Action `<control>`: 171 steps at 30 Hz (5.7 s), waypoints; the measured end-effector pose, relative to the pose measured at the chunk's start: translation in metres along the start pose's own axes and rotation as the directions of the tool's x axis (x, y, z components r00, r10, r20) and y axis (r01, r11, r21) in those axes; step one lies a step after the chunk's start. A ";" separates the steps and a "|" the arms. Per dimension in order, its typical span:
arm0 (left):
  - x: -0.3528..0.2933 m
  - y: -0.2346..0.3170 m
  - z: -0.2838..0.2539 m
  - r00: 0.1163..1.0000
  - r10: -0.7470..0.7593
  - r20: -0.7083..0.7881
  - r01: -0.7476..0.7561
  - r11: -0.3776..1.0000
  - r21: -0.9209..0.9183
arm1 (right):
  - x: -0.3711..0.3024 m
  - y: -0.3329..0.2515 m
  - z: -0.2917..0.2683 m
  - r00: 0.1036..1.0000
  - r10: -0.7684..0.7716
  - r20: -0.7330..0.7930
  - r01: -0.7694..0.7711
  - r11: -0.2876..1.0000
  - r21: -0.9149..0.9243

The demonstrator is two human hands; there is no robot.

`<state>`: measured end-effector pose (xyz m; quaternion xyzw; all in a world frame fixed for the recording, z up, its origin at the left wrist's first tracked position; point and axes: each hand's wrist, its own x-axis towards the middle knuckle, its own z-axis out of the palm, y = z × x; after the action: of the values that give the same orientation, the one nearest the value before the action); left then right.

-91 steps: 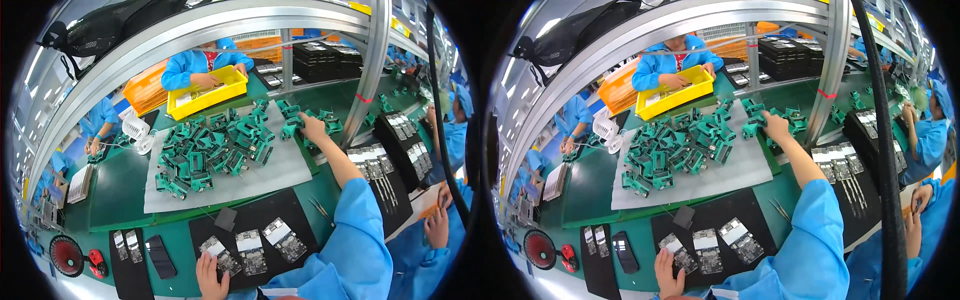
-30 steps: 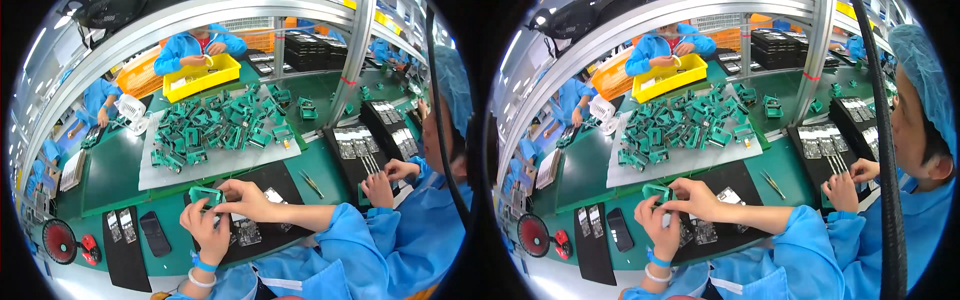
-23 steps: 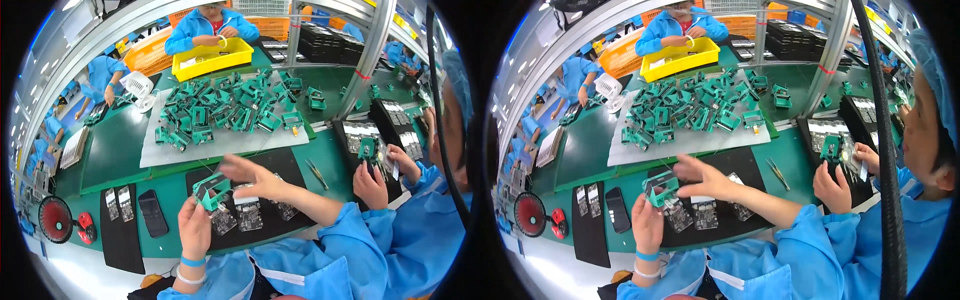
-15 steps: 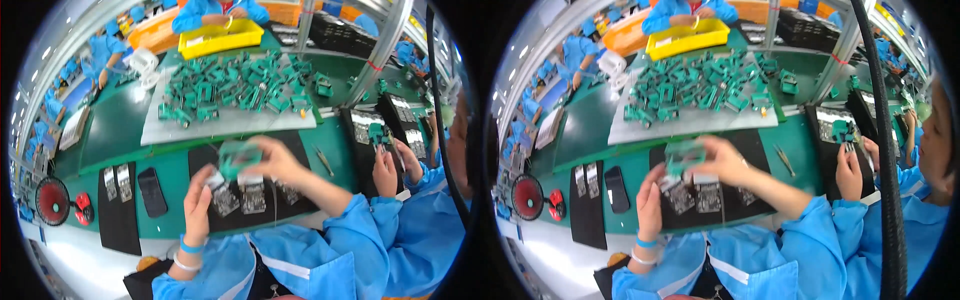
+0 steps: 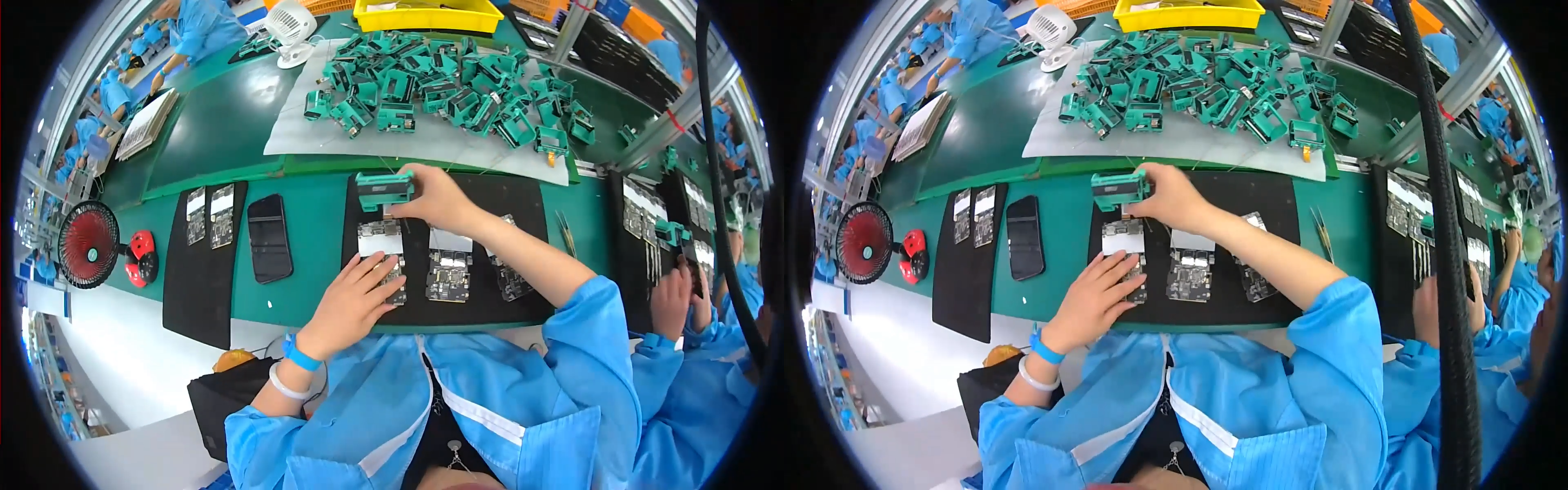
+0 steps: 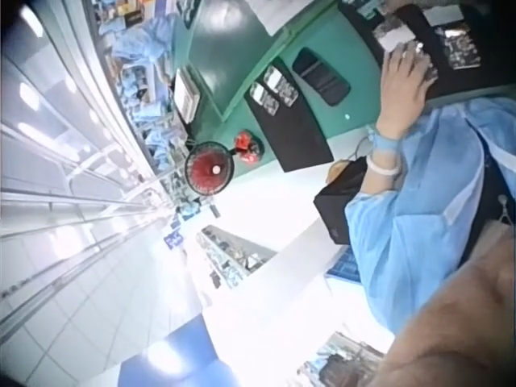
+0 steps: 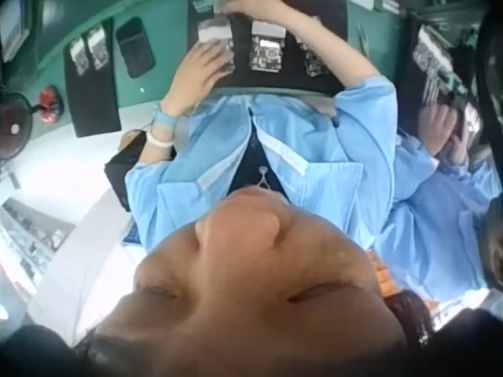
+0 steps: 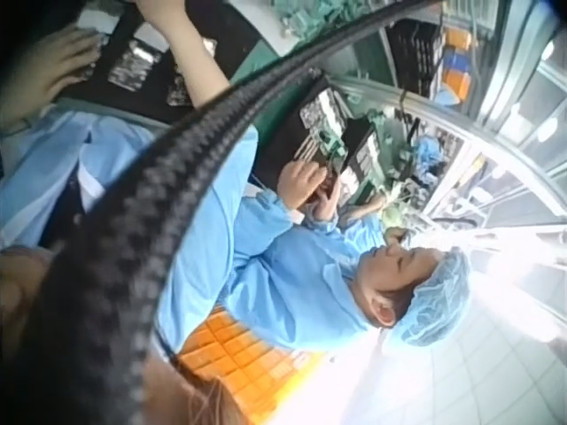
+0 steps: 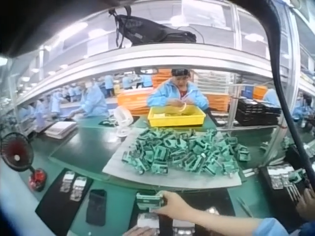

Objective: The person assembles electronic modules by hand, attaching green components and protective foam pads to circuit boards on a factory production line.

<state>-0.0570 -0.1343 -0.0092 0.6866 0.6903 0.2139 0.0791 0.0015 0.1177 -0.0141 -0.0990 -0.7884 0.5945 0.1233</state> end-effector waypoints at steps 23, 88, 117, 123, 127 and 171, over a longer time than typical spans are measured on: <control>-0.009 -0.009 0.003 1.000 0.010 -0.028 -0.015 0.985 -0.169 | -0.003 0.018 0.041 0.998 0.059 -0.037 -0.059 0.998 0.020; 0.201 -0.097 -0.008 0.892 -0.345 0.290 0.428 0.853 -0.300 | -0.016 0.029 0.049 0.952 -0.240 -0.188 0.196 0.955 -0.222; 0.022 -0.016 0.008 0.877 0.128 -0.462 -0.042 0.980 0.192 | -0.008 0.024 0.039 0.963 -0.186 -0.194 0.147 0.969 -0.198; 0.025 -0.018 0.019 0.852 0.167 -0.496 -0.044 0.967 0.250 | -0.007 0.028 0.042 0.984 -0.112 -0.140 0.087 0.980 -0.176; 0.025 -0.016 0.024 0.855 0.154 -0.495 -0.041 0.972 0.232 | -0.012 0.022 0.043 0.983 -0.099 -0.152 0.068 0.979 -0.194; 0.041 -0.017 0.003 0.962 0.073 -0.264 -0.041 0.991 0.125 | -0.056 0.044 -0.228 0.473 -0.426 -0.771 -0.211 0.795 -0.569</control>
<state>-0.0733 -0.0924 -0.0114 0.6743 0.6861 0.2658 -0.0621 0.1265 0.3208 -0.0006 -0.3672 -0.7599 0.1696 0.5089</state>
